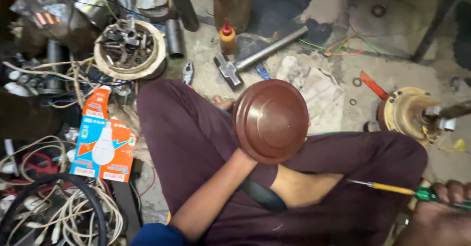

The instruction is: The person disassembles and works on a ceiling fan motor, using a screwdriver to remove and replace screws and a wire, and manipulating small parts like a washer and a spring by hand.

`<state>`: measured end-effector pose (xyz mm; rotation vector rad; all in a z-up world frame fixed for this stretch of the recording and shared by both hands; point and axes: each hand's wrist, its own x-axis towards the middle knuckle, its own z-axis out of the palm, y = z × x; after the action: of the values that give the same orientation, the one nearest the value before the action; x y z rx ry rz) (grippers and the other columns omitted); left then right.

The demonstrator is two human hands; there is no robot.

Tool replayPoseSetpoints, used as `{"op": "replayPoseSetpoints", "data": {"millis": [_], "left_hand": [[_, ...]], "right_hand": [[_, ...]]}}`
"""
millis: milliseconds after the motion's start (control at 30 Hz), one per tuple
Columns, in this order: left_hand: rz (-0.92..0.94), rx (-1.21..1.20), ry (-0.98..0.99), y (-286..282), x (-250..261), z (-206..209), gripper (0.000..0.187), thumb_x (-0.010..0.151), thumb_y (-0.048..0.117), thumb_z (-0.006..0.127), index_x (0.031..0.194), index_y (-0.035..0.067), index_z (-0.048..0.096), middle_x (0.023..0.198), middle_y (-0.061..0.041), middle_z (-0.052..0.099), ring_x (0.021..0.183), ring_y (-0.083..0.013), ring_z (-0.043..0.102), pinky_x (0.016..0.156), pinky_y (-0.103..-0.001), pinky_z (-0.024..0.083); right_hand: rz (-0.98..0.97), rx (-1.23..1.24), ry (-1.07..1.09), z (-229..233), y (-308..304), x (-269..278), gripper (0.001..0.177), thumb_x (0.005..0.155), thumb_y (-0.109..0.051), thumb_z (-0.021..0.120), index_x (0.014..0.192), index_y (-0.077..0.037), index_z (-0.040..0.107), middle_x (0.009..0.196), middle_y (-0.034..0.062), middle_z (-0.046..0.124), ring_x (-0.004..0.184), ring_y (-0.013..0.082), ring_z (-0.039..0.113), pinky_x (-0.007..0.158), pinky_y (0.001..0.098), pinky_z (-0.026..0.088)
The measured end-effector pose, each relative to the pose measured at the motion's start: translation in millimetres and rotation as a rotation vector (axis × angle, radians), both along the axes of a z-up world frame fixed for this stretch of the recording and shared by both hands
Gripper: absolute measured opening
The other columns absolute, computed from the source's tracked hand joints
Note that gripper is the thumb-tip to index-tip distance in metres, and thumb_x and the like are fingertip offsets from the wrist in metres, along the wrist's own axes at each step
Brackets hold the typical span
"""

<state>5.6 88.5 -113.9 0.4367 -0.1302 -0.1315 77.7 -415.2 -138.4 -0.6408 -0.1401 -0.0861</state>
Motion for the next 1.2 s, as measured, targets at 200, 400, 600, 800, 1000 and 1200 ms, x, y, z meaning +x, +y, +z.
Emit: {"op": "replayPoseSetpoints", "data": {"millis": [200,400,600,800,1000,1200], "left_hand": [[0.006,0.075,-0.005,-7,-1,3,0.053,0.097,0.029,0.053,0.142,0.002,0.055,0.141,-0.020,0.061,0.132,-0.0294,0.058,0.114,-0.042,0.044],[0.063,0.226,0.002,-7,-6,16,0.052,0.097,0.026,0.053,0.143,0.002,0.052,0.141,-0.019,0.060,0.134,-0.0273,0.057,0.116,-0.040,0.043],[0.301,0.540,-0.054,-10,-9,43,0.052,0.098,0.023,0.053,0.144,0.002,0.049,0.141,-0.017,0.060,0.137,-0.0252,0.056,0.119,-0.039,0.041],[0.291,1.118,-0.231,-37,-32,84,0.045,0.097,0.023,0.060,0.135,0.006,0.045,0.132,-0.016,0.062,0.129,-0.0247,0.061,0.112,-0.039,0.048],[0.218,1.516,-0.518,-53,-32,104,0.063,0.085,0.036,0.073,0.136,0.009,0.049,0.135,-0.016,0.062,0.135,-0.0333,0.055,0.115,-0.045,0.041],[0.283,1.583,-0.494,-42,-69,120,0.105,0.075,0.047,0.087,0.155,0.000,0.037,0.156,-0.029,0.038,0.147,-0.0431,0.032,0.117,-0.054,0.029]], "right_hand": [[-0.184,-0.134,0.085,50,41,-15,0.026,0.119,-0.026,0.046,0.104,-0.006,0.046,0.096,0.0026,0.048,0.077,0.0117,0.045,0.067,0.0217,0.035],[-0.160,-0.215,0.146,106,64,-32,0.022,0.117,-0.030,0.049,0.107,-0.011,0.052,0.089,0.0018,0.049,0.072,0.0110,0.046,0.066,0.0223,0.038],[0.169,-1.229,0.501,181,110,-63,0.030,0.108,-0.034,0.053,0.114,-0.005,0.060,0.075,0.0047,0.050,0.050,0.0135,0.037,0.041,0.0294,0.027],[0.632,-1.211,0.355,150,173,-95,0.062,0.092,-0.038,0.067,0.147,-0.010,0.057,0.078,0.0039,0.067,0.050,0.0072,0.050,0.044,0.0227,0.040],[0.483,-1.339,0.599,130,201,-109,0.071,0.077,-0.027,0.081,0.141,-0.008,0.057,0.069,0.0044,0.064,0.045,0.0109,0.049,0.038,0.0259,0.037],[0.362,-1.268,0.513,130,200,-132,0.072,0.078,-0.025,0.081,0.143,-0.008,0.056,0.086,0.0019,0.071,0.053,0.0053,0.052,0.041,0.0225,0.040]]}}
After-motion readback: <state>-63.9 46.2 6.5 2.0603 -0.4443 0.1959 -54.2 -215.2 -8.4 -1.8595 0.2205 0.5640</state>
